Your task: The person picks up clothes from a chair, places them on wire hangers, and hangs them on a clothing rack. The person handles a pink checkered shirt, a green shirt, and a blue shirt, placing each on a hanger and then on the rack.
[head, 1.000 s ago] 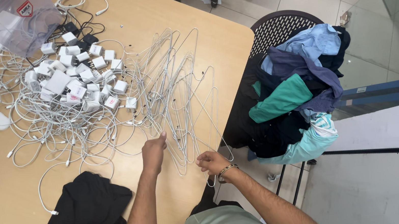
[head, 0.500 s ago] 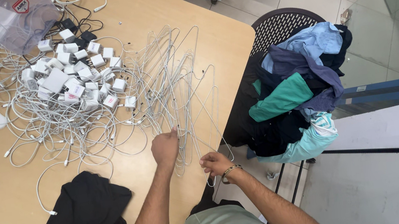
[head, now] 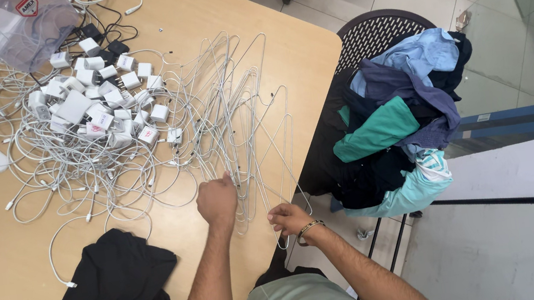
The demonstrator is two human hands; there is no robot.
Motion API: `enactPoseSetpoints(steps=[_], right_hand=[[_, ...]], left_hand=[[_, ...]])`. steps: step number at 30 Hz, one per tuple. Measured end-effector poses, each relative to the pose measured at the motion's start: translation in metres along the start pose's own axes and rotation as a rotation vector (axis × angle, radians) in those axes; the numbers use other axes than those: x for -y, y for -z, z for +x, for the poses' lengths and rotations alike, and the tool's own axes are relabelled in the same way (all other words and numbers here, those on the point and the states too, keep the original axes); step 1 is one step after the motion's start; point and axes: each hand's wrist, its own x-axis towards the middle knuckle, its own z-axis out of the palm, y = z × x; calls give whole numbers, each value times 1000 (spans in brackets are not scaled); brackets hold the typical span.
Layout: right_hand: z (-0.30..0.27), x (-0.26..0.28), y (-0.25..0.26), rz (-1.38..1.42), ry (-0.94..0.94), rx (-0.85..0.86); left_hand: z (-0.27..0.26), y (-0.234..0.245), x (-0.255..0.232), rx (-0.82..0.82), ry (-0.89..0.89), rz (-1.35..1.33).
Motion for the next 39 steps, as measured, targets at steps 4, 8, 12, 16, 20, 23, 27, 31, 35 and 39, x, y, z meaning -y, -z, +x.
enactPoseSetpoints(steps=[4, 8, 12, 16, 20, 23, 27, 31, 35, 39], right_hand=[[-2, -5, 0, 0, -7, -6], [-5, -10, 2, -1, -29, -36], [-6, -19, 5, 27, -23, -33], [-6, -21, 4, 52, -45, -34], [-12, -19, 4, 12, -48, -31], [-13, -18, 0, -9, -57, -23], [-11, -19, -2, 33, -76, -25], [-9, -21, -3, 8, -63, -10], [-5, -16, -2, 27, -44, 4], [-3, -4, 0, 49, -3, -2]], left_hand=[[33, 2, 5, 60, 38, -95], [56, 8, 4, 80, 65, -171], [50, 9, -3, -60, -24, 53], [39, 10, -5, -85, -66, 81], [37, 16, -4, -69, -52, 96], [29, 15, -3, -81, -73, 28], [29, 16, -1, -105, -48, 63], [21, 16, 0, -215, -87, 30], [25, 21, 3, -270, -88, 41], [14, 25, 6, -224, -74, 19]])
